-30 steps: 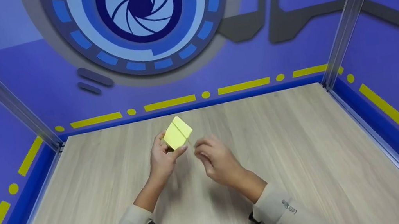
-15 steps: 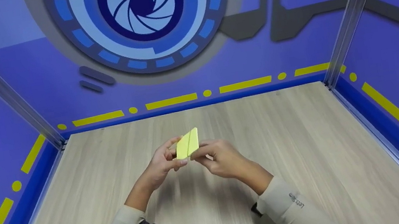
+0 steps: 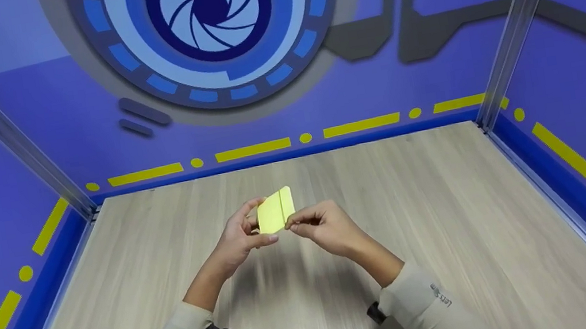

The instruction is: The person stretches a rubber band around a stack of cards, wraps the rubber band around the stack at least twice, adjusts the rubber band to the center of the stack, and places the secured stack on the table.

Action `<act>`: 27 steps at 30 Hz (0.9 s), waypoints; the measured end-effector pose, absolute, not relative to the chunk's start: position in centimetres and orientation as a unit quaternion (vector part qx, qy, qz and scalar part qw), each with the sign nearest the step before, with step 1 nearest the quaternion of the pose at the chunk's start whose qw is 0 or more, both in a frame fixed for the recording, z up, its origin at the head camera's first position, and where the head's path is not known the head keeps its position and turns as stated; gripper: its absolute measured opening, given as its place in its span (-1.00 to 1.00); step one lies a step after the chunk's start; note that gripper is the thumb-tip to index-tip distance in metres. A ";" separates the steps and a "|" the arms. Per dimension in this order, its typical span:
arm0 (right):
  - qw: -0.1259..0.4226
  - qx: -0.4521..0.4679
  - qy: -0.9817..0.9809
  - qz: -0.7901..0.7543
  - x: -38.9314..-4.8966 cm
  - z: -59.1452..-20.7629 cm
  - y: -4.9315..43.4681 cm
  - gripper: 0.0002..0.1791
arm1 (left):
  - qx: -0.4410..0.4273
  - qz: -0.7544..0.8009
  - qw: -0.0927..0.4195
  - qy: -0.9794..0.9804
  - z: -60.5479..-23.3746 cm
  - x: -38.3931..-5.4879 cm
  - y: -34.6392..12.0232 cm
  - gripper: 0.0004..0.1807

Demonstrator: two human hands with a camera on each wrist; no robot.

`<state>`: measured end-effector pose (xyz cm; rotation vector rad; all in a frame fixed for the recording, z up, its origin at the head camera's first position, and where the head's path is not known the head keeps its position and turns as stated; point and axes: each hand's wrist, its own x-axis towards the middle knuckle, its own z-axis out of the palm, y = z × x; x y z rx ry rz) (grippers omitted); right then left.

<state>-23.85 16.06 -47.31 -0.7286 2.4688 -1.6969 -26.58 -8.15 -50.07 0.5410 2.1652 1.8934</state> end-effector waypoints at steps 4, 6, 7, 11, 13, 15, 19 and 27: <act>0.070 -0.209 0.809 -0.545 -24.2 -47.2 16.7 -0.81 | 0.189 0.612 0.108 0.760 -50.0 -26.4 -7.8 -0.08; 0.096 -0.196 0.809 -0.545 -24.4 -47.2 17.0 -0.81 | 0.197 0.602 0.122 0.764 -50.0 -26.3 -7.8 -0.09; 0.106 -0.191 0.808 -0.547 -24.6 -47.1 17.1 -0.81 | 0.205 0.598 0.131 0.763 -49.9 -26.2 -7.7 -0.08; 0.121 -0.183 0.804 -0.553 -25.2 -46.8 17.5 -0.80 | 0.239 0.603 0.163 0.744 -49.8 -26.1 -7.5 -0.07; 0.121 -0.186 0.802 -0.555 -25.4 -46.6 17.6 -0.80 | 0.255 0.605 0.174 0.734 -49.8 -26.1 -7.4 -0.08; 0.128 -0.188 0.796 -0.561 -25.5 -46.4 17.6 -0.79 | 0.264 0.610 0.182 0.725 -49.9 -26.1 -7.4 -0.09; 0.151 -0.189 0.779 -0.579 -25.7 -46.2 17.9 -0.74 | 0.280 0.612 0.194 0.714 -50.0 -26.1 -7.6 -0.07; 0.188 -0.179 0.729 -0.634 -26.7 -46.7 18.8 -0.68 | 0.307 0.606 0.199 0.706 -50.2 -26.1 -7.5 -0.10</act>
